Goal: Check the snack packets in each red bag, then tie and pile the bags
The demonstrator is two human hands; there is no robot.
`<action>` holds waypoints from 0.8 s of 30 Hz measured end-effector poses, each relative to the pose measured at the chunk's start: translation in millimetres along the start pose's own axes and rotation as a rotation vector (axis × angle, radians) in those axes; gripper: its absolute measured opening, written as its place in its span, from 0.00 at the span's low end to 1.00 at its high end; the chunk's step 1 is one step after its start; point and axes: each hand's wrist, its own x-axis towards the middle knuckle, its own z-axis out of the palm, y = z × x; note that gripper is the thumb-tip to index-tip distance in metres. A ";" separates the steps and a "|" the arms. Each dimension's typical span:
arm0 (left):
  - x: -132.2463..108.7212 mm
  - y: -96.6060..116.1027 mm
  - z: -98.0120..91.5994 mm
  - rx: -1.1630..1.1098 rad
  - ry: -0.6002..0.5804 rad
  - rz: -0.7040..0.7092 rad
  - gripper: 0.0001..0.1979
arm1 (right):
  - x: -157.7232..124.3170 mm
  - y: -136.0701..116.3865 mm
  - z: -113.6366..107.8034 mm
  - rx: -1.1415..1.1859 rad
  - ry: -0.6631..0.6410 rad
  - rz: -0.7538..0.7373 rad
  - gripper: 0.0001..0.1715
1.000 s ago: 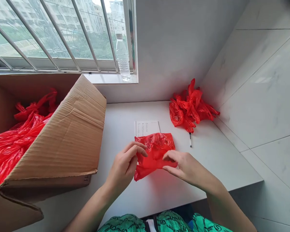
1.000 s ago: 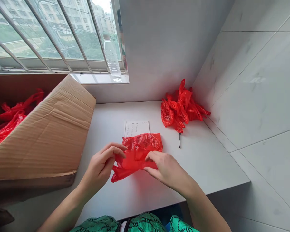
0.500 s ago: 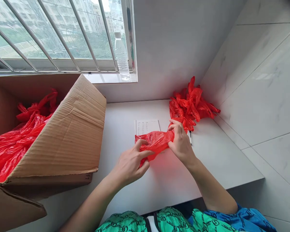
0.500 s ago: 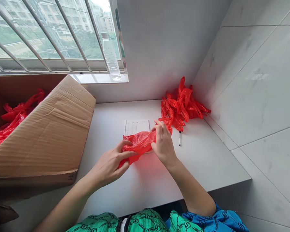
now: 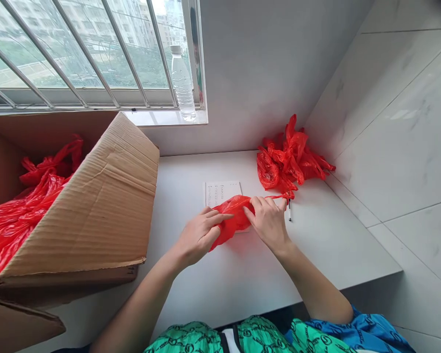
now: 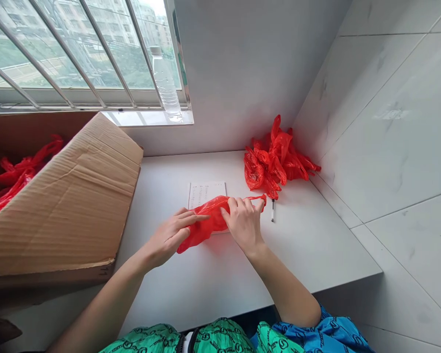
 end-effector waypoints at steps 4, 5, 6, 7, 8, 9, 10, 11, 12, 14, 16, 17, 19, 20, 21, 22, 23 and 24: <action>2.8 -11.1 2.9 -0.174 0.282 -0.105 0.24 | -2.2 13.0 -3.2 -0.049 -0.029 -0.058 0.10; 3.8 -14.2 4.0 -0.211 0.342 -0.107 0.24 | -4.5 17.2 -2.6 -0.068 -0.044 -0.074 0.16; 4.6 -16.8 5.1 -0.240 0.386 -0.104 0.25 | -7.3 21.5 -1.6 -0.081 -0.062 -0.089 0.25; 5.0 -18.7 6.0 -0.253 0.414 -0.101 0.26 | -10.5 26.0 -0.7 -0.084 -0.082 -0.100 0.35; 5.0 -19.8 6.7 -0.247 0.427 -0.103 0.27 | -14.1 30.2 -0.7 -0.071 -0.107 -0.114 0.44; 4.3 -19.9 7.0 -0.225 0.421 -0.110 0.29 | -17.7 33.9 -2.1 -0.042 -0.134 -0.128 0.50; 3.2 -19.1 7.2 -0.193 0.398 -0.116 0.31 | -21.1 36.7 -5.5 -0.002 -0.159 -0.143 0.52; 1.7 -17.5 7.3 -0.157 0.363 -0.122 0.33 | -24.3 38.1 -11.2 0.041 -0.174 -0.157 0.52; 0.2 -15.1 7.4 -0.124 0.318 -0.126 0.35 | -26.9 38.0 -19.0 0.080 -0.172 -0.168 0.50; -2.2 -9.1 8.4 -0.089 0.227 -0.120 0.38 | -29.5 32.0 -38.2 0.132 -0.110 -0.163 0.38; -2.1 -2.8 11.6 -0.086 0.212 -0.102 0.35 | -27.4 20.0 -54.6 0.181 -0.034 -0.143 0.21; -0.9 -0.2 14.0 -0.085 0.244 -0.096 0.33 | -24.4 13.2 -58.6 0.228 -0.033 -0.152 0.16; 2.7 3.1 19.6 -0.045 0.344 -0.099 0.30 | -14.8 3.0 -55.1 0.358 -0.128 -0.225 0.16; 4.6 3.6 22.1 -0.001 0.382 -0.104 0.29 | -8.9 1.2 -48.0 0.407 -0.193 -0.265 0.16; 6.1 3.2 23.9 0.056 0.399 -0.107 0.28 | -2.9 2.3 -38.4 0.426 -0.243 -0.288 0.15; 7.1 2.1 24.8 0.122 0.397 -0.103 0.25 | 2.7 6.2 -27.8 0.402 -0.247 -0.275 0.14; 7.4 0.4 24.7 0.190 0.385 -0.096 0.22 | 7.4 12.6 -17.4 0.351 -0.210 -0.230 0.14; 7.1 -1.7 23.7 0.257 0.372 -0.092 0.21 | 10.8 20.8 -8.4 0.302 -0.146 -0.174 0.14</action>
